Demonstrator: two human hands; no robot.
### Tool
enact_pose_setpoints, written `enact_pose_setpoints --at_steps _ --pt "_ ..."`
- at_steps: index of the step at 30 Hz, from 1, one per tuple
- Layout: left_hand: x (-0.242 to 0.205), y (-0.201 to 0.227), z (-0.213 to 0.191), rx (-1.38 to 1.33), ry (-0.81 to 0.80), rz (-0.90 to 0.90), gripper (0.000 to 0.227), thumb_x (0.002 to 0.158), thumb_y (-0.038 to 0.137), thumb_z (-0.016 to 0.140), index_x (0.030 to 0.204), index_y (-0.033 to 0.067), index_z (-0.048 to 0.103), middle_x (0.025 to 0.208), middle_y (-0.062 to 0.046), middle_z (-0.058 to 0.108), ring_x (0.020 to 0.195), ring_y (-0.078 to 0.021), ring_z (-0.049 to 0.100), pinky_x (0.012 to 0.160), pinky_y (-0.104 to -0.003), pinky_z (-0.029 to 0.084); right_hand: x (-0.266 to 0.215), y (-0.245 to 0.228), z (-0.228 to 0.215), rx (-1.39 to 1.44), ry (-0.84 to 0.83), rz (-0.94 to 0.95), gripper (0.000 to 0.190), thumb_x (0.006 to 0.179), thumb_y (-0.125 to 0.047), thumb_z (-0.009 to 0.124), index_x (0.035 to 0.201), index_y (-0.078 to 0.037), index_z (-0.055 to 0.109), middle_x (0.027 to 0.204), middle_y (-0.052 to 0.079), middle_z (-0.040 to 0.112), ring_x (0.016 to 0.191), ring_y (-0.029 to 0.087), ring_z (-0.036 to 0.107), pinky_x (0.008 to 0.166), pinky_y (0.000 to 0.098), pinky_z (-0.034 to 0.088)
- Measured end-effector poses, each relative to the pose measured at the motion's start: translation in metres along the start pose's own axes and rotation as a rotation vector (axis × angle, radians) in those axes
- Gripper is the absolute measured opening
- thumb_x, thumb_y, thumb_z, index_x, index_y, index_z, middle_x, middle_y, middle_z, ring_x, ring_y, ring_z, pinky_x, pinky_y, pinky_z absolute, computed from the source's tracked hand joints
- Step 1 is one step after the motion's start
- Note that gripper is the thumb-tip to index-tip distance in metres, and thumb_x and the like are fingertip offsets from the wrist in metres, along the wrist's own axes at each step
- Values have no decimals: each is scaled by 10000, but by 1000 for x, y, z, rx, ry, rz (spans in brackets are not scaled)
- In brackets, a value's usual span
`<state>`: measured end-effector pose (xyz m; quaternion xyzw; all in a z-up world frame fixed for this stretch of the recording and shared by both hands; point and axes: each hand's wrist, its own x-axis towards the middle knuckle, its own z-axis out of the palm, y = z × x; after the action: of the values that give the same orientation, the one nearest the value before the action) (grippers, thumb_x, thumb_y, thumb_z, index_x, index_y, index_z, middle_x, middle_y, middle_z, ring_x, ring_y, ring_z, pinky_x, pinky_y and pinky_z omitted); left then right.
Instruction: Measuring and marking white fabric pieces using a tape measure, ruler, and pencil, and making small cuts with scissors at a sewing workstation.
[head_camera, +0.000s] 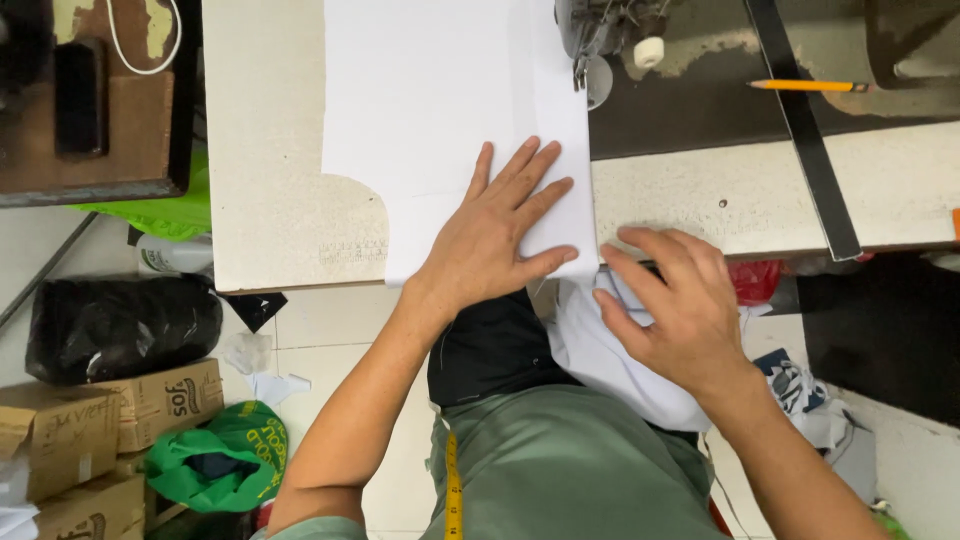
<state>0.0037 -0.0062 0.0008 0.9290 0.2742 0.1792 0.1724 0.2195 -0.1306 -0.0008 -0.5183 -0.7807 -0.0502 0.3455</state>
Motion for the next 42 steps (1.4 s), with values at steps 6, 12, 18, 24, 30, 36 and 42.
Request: enact_pose_setpoints --at_steps 6,12,18,24,30,36,42 --pt "2 -2 0 -2 -6 -8 706 989 503 665 1484 21 521 1644 -191 328 1563 -374 260 1286 -656 101 7 16 4 -50 -127 -149 329 912 -293 732 1190 -119 721 1310 49 686 1143 275 606 963 444 471" --pt "9 -8 -3 -19 -6 -10 699 985 480 697 1472 9 525 1642 -196 329 1563 -382 256 1277 -673 111 13 22 6 -65 -164 -148 363 880 -351 741 1172 -136 723 1286 9 693 1123 256 605 929 424 467" --pt "16 -18 -3 14 -3 5 707 998 498 687 1486 15 516 1645 -196 321 1562 -387 266 1280 -677 115 26 25 7 -64 -178 -135 367 878 -367 740 1158 -130 719 1268 5 692 1106 256 609 909 403 465" --pt "25 -24 -7 7 -37 -16 715 1001 495 677 1499 13 504 1652 -190 308 1568 -371 234 1280 -657 86 37 30 7 -52 -180 -143 380 889 -365 737 1168 -109 711 1268 28 686 1098 267 606 919 412 474" --pt "32 -33 -6 12 -39 -15 715 1009 502 670 1512 23 498 1659 -179 294 1573 -356 218 1285 -650 72 41 36 11 -83 -190 -129 397 885 -403 730 1169 -127 716 1277 15 689 1104 263 605 915 406 476" --pt "41 -41 -9 0 -55 -30 716 1009 523 645 1513 37 499 1659 -173 300 1572 -347 209 1282 -635 54 48 43 15 -115 -199 -138 414 882 -422 721 1172 -127 730 1278 17 700 1099 254 616 895 401 476" --pt "50 -53 -9 9 -66 -16 717 1012 516 657 1507 19 510 1657 -176 294 1567 -352 202 1269 -638 51 56 50 18 -133 -213 -137 418 885 -416 712 1195 -136 728 1305 13 700 1092 264 619 888 411 479"
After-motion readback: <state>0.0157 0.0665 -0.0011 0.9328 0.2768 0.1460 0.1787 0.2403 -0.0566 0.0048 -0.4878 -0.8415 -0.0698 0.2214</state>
